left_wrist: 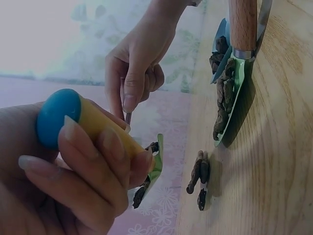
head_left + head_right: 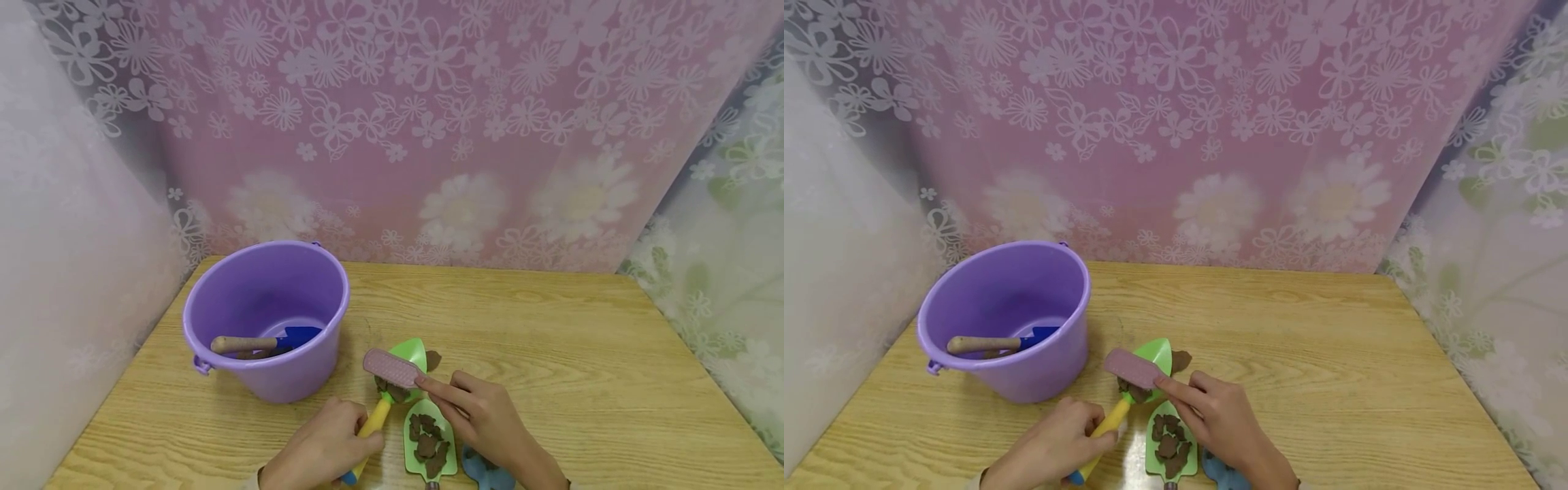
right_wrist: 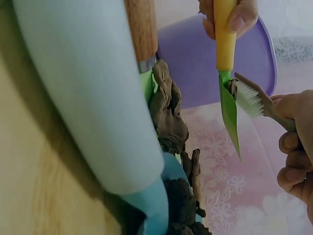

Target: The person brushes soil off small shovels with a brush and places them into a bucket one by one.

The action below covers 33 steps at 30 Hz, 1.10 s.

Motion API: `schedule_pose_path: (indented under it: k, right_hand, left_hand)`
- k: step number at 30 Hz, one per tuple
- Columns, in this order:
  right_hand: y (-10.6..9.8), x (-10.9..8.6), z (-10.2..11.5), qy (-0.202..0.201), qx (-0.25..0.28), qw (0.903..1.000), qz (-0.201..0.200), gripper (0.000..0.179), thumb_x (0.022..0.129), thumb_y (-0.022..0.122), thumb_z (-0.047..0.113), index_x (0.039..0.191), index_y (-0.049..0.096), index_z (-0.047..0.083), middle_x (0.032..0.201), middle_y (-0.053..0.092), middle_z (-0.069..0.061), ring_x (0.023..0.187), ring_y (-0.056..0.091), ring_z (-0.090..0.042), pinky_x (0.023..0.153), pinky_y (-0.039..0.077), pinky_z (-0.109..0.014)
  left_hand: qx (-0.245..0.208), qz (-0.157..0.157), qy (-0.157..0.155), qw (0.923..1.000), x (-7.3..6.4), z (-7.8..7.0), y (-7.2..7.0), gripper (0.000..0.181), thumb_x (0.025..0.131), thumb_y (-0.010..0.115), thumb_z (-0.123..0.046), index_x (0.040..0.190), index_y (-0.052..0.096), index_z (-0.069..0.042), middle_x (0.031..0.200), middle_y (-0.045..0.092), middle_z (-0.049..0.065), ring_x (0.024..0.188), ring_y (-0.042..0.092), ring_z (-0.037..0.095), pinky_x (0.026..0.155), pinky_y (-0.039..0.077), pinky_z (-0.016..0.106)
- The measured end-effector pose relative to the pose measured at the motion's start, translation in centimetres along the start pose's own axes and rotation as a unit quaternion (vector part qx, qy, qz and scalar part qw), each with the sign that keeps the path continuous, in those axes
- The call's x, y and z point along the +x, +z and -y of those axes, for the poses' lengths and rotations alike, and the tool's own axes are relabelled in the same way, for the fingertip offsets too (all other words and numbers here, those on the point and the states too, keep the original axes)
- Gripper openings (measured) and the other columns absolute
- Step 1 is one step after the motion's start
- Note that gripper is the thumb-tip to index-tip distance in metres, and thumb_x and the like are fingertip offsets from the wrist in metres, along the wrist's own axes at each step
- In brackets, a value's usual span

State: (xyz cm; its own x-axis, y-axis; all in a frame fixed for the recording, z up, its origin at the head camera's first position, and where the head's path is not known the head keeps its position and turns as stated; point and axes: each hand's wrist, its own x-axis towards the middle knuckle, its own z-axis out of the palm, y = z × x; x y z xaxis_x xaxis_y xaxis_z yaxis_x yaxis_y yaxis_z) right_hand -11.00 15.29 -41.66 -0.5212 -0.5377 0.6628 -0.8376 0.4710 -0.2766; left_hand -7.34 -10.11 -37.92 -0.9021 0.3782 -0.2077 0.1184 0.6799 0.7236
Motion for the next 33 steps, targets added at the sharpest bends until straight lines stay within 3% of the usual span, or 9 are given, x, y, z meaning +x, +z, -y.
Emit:
schedule_pose_path:
  k: [14,22,29,33]
  right_hand:
    - [-1.1,-0.3,-1.3,0.004,-0.059,0.9980,-0.024,0.032,0.102,0.046,0.033,0.115,0.072,0.019,0.067,0.042,0.012,0.054,0.023,0.006,0.047,0.025,-0.005]
    - [-1.6,-0.1,-1.5,0.013,-0.044,0.9982,-0.039,0.030,0.101,0.049,0.031,0.114,0.073,0.017,0.067,0.041,0.013,0.055,0.023,0.006,0.048,0.025,-0.005]
    - [-1.5,-0.1,-1.4,0.008,-0.032,0.9990,-0.030,0.028,0.100,0.052,0.030,0.115,0.072,0.018,0.067,0.042,0.012,0.056,0.023,0.006,0.049,0.025,-0.005]
    - [-1.5,-0.3,-1.6,0.005,-0.049,0.9984,-0.026,0.029,0.101,0.050,0.031,0.115,0.072,0.018,0.067,0.042,0.013,0.056,0.023,0.006,0.048,0.024,-0.005]
  left_hand:
    - [-0.048,0.004,-0.004,0.9988,-0.2,-0.1,-0.3,0.015,0.082,0.063,-0.025,0.076,0.061,-0.011,0.059,0.051,-0.003,0.044,0.046,0.008,0.039,0.036,0.022]
    - [-0.027,-0.002,-0.008,0.9996,-0.3,-0.1,-0.3,0.016,0.082,0.063,-0.027,0.074,0.060,-0.014,0.063,0.050,-0.003,0.054,0.047,0.011,0.042,0.038,0.024]
    - [-0.025,-0.005,0.002,0.9997,-0.3,-0.1,-0.3,0.016,0.081,0.063,-0.026,0.070,0.059,-0.014,0.058,0.049,-0.005,0.045,0.045,0.008,0.039,0.034,0.022]
    - [-0.015,-0.010,0.003,0.9998,-0.4,-0.1,-0.3,0.018,0.081,0.063,-0.027,0.070,0.058,-0.015,0.059,0.049,-0.005,0.049,0.046,0.009,0.041,0.036,0.023]
